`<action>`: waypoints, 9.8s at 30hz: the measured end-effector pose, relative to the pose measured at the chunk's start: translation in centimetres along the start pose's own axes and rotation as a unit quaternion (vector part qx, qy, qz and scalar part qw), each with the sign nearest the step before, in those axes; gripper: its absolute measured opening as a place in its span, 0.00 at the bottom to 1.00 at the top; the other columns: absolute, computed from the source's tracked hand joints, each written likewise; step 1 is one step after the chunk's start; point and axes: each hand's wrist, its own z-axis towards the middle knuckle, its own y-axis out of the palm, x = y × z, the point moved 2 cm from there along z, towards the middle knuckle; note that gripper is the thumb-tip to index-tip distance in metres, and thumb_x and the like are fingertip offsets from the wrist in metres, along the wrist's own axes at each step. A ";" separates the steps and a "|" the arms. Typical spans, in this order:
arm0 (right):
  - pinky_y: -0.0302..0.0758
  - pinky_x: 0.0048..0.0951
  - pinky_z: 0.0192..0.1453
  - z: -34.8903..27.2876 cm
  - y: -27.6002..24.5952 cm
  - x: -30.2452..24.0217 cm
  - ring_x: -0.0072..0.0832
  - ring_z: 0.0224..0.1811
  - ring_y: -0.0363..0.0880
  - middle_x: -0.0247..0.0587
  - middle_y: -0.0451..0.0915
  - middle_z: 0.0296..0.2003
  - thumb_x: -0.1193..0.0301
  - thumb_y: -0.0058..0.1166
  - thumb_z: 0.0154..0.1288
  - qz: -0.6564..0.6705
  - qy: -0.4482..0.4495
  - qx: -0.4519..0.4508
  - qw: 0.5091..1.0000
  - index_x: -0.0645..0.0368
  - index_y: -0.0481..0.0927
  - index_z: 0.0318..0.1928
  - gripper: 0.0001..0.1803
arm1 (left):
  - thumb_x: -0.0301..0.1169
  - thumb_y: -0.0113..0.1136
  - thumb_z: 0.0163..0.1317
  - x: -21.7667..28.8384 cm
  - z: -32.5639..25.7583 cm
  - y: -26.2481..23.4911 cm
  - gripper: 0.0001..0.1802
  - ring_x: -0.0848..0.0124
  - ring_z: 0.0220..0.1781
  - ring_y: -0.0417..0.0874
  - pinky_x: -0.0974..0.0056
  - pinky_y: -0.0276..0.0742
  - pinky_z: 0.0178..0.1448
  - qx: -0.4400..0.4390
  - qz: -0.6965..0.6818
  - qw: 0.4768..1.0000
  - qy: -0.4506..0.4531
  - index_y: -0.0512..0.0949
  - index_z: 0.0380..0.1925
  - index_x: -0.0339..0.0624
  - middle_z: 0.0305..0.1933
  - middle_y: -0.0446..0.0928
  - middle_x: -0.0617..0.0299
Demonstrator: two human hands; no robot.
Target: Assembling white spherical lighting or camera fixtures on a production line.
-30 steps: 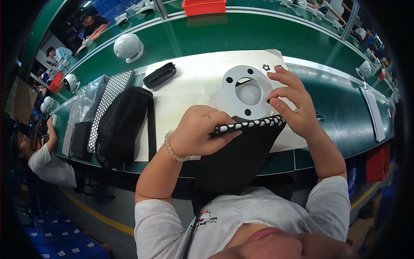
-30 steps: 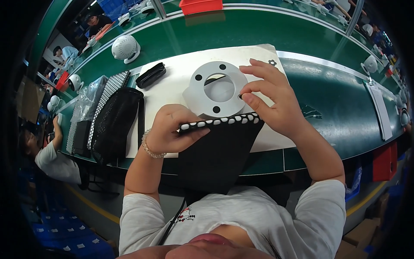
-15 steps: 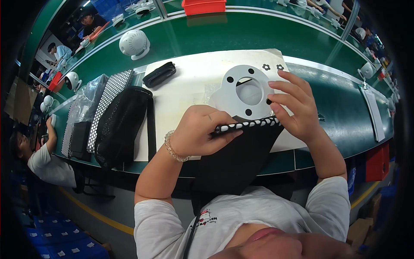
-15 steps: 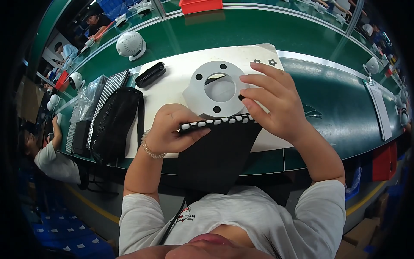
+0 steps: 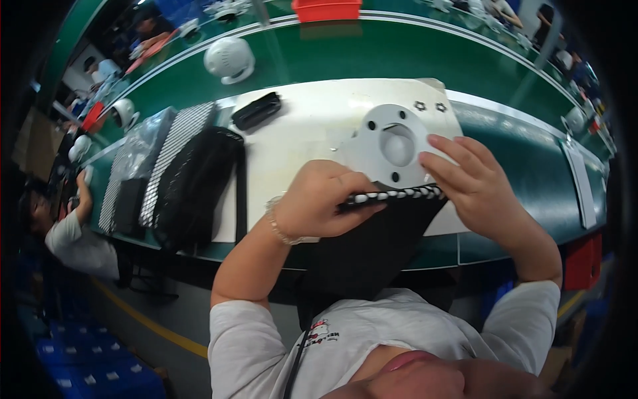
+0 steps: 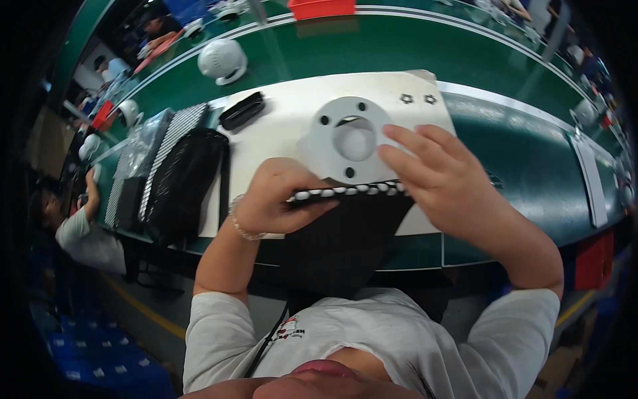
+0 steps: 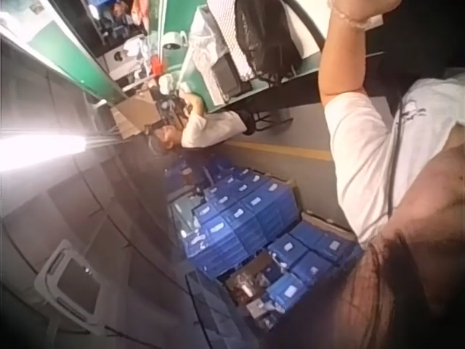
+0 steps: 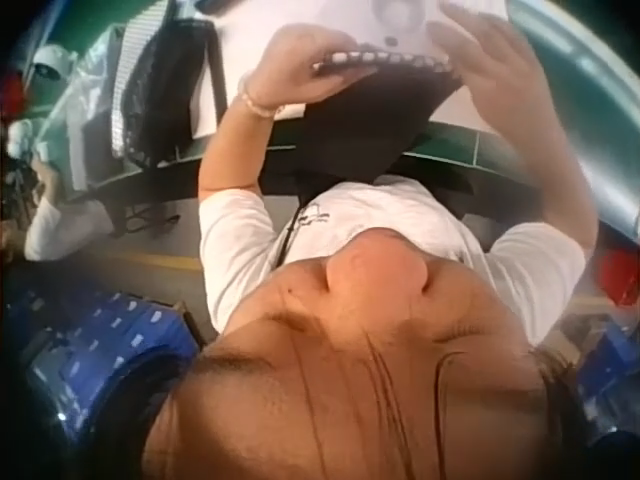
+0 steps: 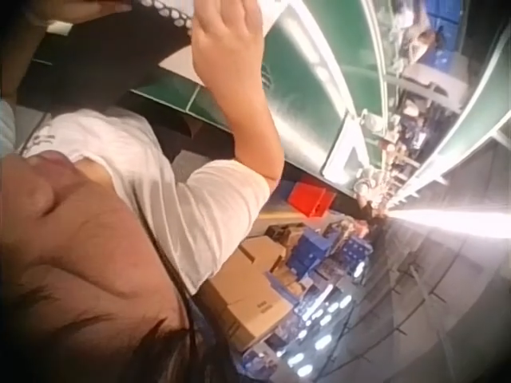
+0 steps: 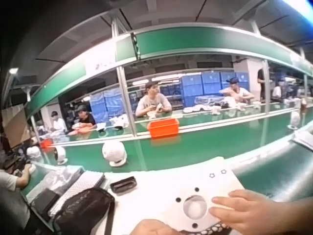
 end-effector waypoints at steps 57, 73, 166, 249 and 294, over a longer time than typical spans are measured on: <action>0.58 0.30 0.61 -9.5 24.0 27.8 0.39 0.56 0.66 0.49 0.68 0.53 0.77 0.30 0.58 0.140 0.419 -0.021 0.897 0.63 0.67 0.55 0.23 | 0.40 0.66 0.45 -5.4 -1.1 1.1 0.17 0.78 0.16 0.62 0.69 0.55 0.20 0.018 -0.194 0.938 -0.288 0.74 0.28 0.39 0.11 0.64 0.64; 0.62 0.30 0.59 -8.5 23.5 27.1 0.38 0.54 0.68 0.45 0.71 0.51 0.79 0.32 0.56 0.068 0.404 -0.005 0.912 0.60 0.69 0.52 0.22 | 0.42 0.65 0.44 -5.6 -1.0 1.1 0.21 0.70 0.19 0.69 0.66 0.65 0.25 0.016 -0.161 0.945 -0.285 0.75 0.30 0.36 0.17 0.71 0.56; 0.67 0.29 0.48 3.3 0.7 3.5 0.32 0.45 0.71 0.43 0.72 0.45 0.55 0.50 0.58 0.414 0.252 0.127 0.865 0.60 0.72 0.46 0.23 | 0.23 0.63 0.45 0.7 -0.6 -2.1 0.15 0.81 0.13 0.61 0.73 0.53 0.18 0.074 -0.209 0.956 -0.190 0.66 0.09 0.39 0.10 0.63 0.67; 0.71 0.24 0.35 2.9 0.4 3.2 0.25 0.30 0.75 0.40 0.77 0.29 0.70 0.61 0.49 0.428 0.213 0.106 0.872 0.63 0.78 0.39 0.15 | 0.30 0.61 0.54 -2.2 -1.0 -1.5 0.12 0.84 0.21 0.60 0.76 0.54 0.26 0.300 -0.263 0.891 -0.219 0.70 0.18 0.40 0.19 0.64 0.75; 0.70 0.30 0.39 3.7 -0.6 -0.3 0.36 0.35 0.72 0.40 0.73 0.34 0.90 0.54 0.40 0.310 0.035 0.254 0.916 0.55 0.66 0.51 0.34 | 0.21 0.63 0.47 -1.3 -1.0 -1.0 0.06 0.83 0.19 0.67 0.76 0.61 0.22 0.197 -0.175 0.946 -0.187 0.74 0.22 0.35 0.16 0.70 0.68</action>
